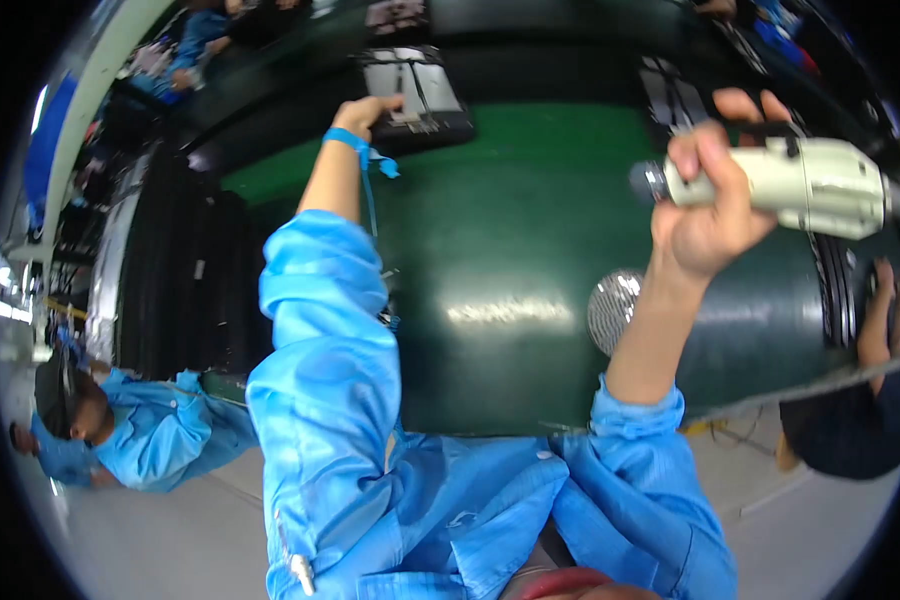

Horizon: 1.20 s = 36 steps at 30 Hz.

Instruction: The person assembles electronic devices by placing metal brackets onto each tablet chassis, fastening them using an electric screwdriver, and setting the assembled devices onto an upper conveyor shelf.

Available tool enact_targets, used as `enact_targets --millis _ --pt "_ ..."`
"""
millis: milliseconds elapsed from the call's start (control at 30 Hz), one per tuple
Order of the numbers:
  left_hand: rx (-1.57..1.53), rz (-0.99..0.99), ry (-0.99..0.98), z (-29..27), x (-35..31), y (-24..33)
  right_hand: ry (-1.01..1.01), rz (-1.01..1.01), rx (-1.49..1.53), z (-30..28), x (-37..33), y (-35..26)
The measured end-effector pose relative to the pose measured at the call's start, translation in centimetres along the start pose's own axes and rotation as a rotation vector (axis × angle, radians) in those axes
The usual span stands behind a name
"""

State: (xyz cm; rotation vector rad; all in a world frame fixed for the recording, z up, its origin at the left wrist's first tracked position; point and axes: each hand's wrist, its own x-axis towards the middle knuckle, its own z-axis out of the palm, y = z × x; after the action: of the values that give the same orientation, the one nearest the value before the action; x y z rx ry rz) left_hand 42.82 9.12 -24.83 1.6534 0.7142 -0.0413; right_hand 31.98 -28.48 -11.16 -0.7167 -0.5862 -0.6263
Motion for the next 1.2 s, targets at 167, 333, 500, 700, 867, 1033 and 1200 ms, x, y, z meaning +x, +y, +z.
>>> enact_targets --millis 167,333,500,700,867,1033,1200 --pt "-0.467 -0.038 -0.026 -2.3 -6.1 0.5 -0.190 0.115 -0.267 -0.8 -1.6 -1.6" --pt "-0.483 0.284 -0.146 1.6 -26.3 -5.2 -0.413 0.258 -0.125 -7.6 -5.4 -4.3" --pt "-0.423 0.131 -0.016 2.5 -36.9 -16.1 -0.303 0.329 -0.160 -9.1 -9.9 -4.0" --pt "-0.332 0.198 -0.105 3.8 -40.1 -20.4 -0.275 0.351 -0.264 -8.5 -12.4 -2.0" --pt "0.067 0.507 -0.015 4.0 -38.2 -20.0 -0.281 0.309 -0.260 -8.8 -11.8 -0.9" --pt "0.119 0.615 0.141 4.5 -37.7 -20.3 -0.304 0.298 -0.272 -9.3 -12.1 -0.3" --pt "0.103 0.574 0.144 4.3 -37.6 -20.3 -0.311 0.314 -0.295 -9.6 -12.2 0.2"
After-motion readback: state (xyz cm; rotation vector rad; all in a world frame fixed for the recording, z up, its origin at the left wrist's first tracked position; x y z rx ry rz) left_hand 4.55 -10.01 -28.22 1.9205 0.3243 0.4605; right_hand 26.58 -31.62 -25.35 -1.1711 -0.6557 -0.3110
